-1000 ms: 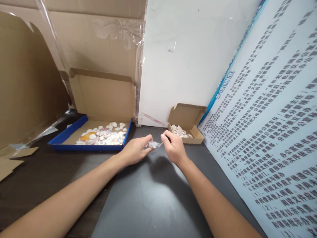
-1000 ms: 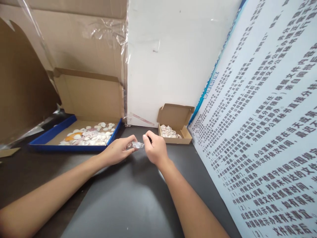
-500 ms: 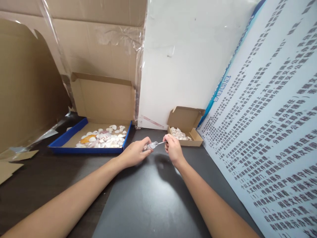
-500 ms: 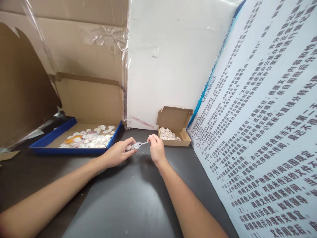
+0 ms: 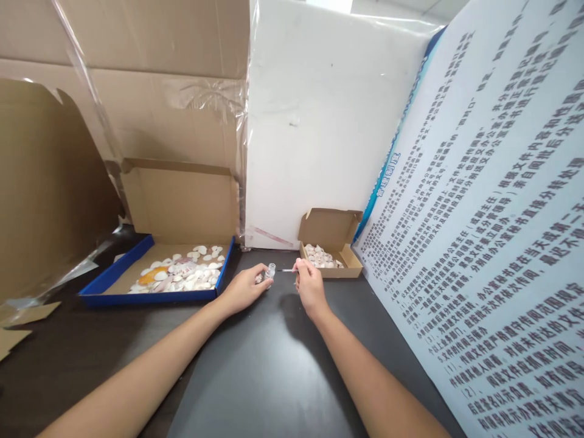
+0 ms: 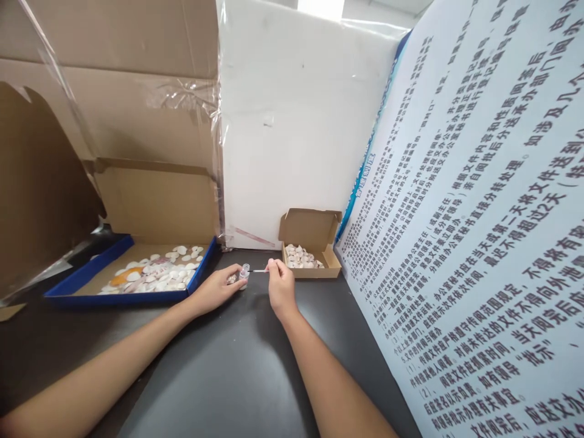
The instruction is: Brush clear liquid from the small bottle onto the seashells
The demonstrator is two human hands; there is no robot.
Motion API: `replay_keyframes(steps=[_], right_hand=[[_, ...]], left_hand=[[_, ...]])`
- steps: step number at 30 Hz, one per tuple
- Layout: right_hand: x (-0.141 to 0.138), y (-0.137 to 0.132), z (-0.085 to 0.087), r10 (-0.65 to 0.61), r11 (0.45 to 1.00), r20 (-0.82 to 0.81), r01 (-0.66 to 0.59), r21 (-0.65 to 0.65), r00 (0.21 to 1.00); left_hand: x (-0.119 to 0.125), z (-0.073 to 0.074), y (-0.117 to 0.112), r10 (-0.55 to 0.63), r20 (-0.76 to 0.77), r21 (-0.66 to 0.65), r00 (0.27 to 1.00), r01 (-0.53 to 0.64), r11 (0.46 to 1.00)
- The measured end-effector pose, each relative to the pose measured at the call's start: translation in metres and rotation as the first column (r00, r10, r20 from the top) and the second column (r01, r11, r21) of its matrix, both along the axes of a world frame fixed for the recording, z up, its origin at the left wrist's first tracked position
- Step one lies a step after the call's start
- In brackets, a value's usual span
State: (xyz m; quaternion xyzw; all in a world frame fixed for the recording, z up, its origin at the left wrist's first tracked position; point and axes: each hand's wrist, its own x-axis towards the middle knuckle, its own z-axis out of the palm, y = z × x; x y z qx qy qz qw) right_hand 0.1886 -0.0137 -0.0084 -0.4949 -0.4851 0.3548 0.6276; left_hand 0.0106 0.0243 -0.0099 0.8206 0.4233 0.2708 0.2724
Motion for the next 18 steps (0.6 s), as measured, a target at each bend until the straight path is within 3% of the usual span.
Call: replay_keyframes(steps=[7,18], right_hand=[[0.0,0.0,-0.001,-0.031,0.999,-0.049,0.03,-0.022,0.998],[-0.001,0.001,0.0,-0.011,0.998,-0.131,0.004,-0.058,0.991]], left_hand=[[0.012,-0.006,0.022,0.073,-0.018,0.02,0.997,-0.073,0.997],[0.008,-0.007,0.018,0.059,-0.035,-0.005,0.998,-0.059,0.998]])
